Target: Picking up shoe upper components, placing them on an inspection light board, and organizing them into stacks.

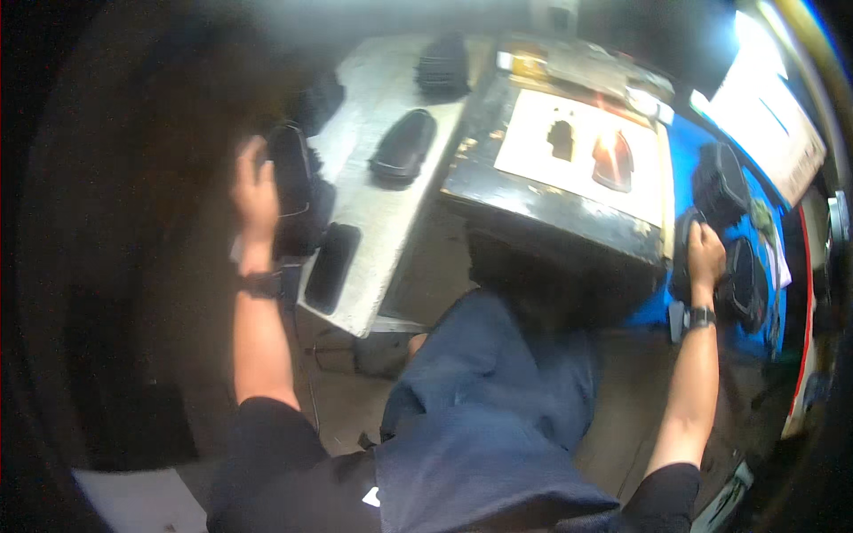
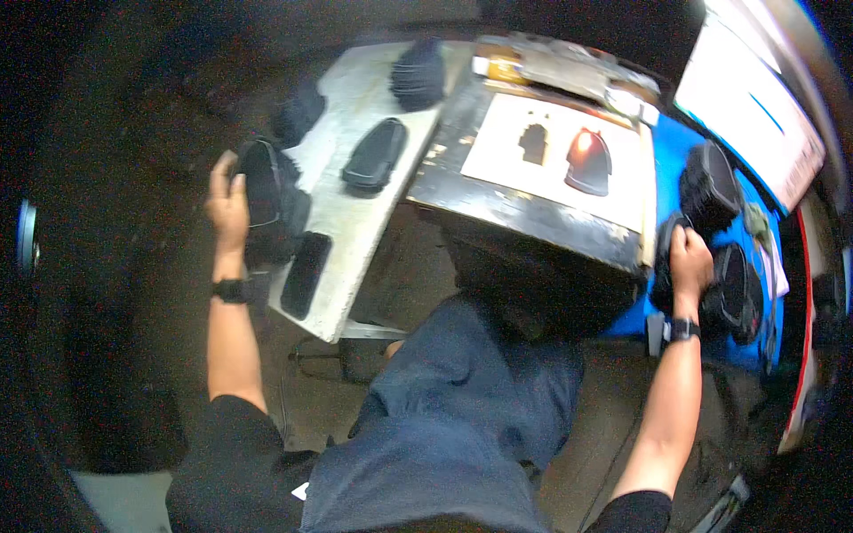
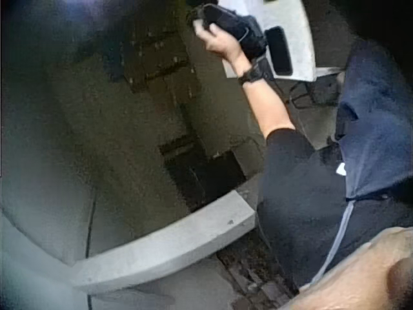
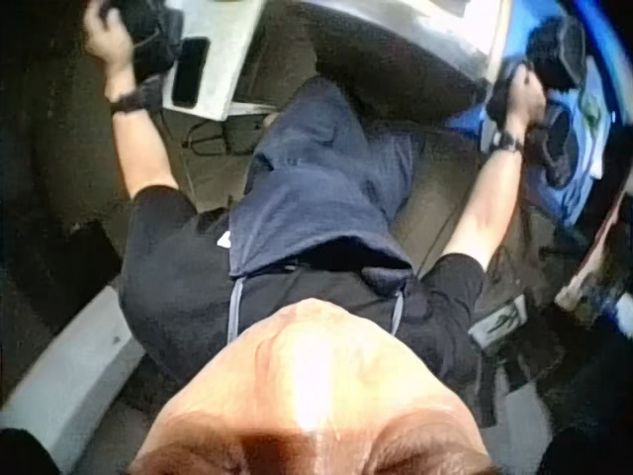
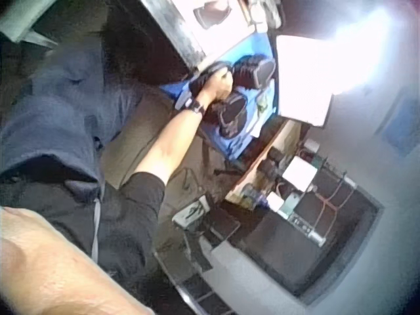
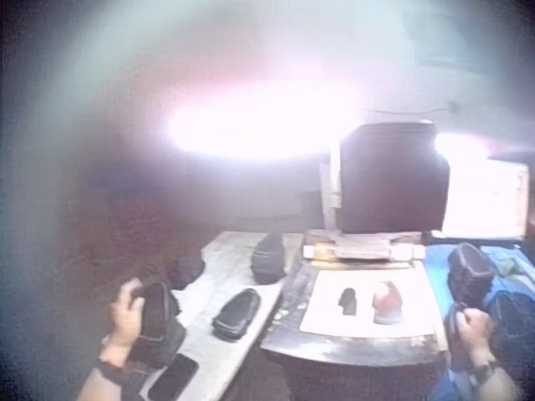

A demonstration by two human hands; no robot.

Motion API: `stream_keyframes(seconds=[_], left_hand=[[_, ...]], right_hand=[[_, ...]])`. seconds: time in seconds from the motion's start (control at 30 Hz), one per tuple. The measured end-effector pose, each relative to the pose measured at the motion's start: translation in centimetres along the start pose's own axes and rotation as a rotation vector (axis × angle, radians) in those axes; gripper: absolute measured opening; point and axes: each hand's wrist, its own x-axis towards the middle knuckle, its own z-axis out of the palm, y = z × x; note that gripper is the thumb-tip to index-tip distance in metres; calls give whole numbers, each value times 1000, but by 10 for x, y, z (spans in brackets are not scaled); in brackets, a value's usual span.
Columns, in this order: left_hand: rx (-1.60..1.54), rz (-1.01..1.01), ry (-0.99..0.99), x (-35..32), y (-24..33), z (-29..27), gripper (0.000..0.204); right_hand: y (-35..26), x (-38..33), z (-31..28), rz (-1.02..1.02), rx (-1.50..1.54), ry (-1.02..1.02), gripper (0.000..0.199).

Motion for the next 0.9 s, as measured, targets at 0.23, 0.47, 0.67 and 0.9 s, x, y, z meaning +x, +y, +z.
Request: stream_keyframes(seconds=[0.23,0.47,0.67,0.9], left_hand=[[-716,-447,-329,19,104,76,31],[-959,-479,-607,-19,179,236,47],[-1087,-615,-857,-12,222,330,46],[-946,-657,-946,-4,236,381,42]], right_hand=[[-7,-2,-5,84,7,10,40],[-12,-3,-9,94,-9,33,38],[-15,-2,-11,129,4,9,37],[-14,-1,-8,86,42,62,36]])
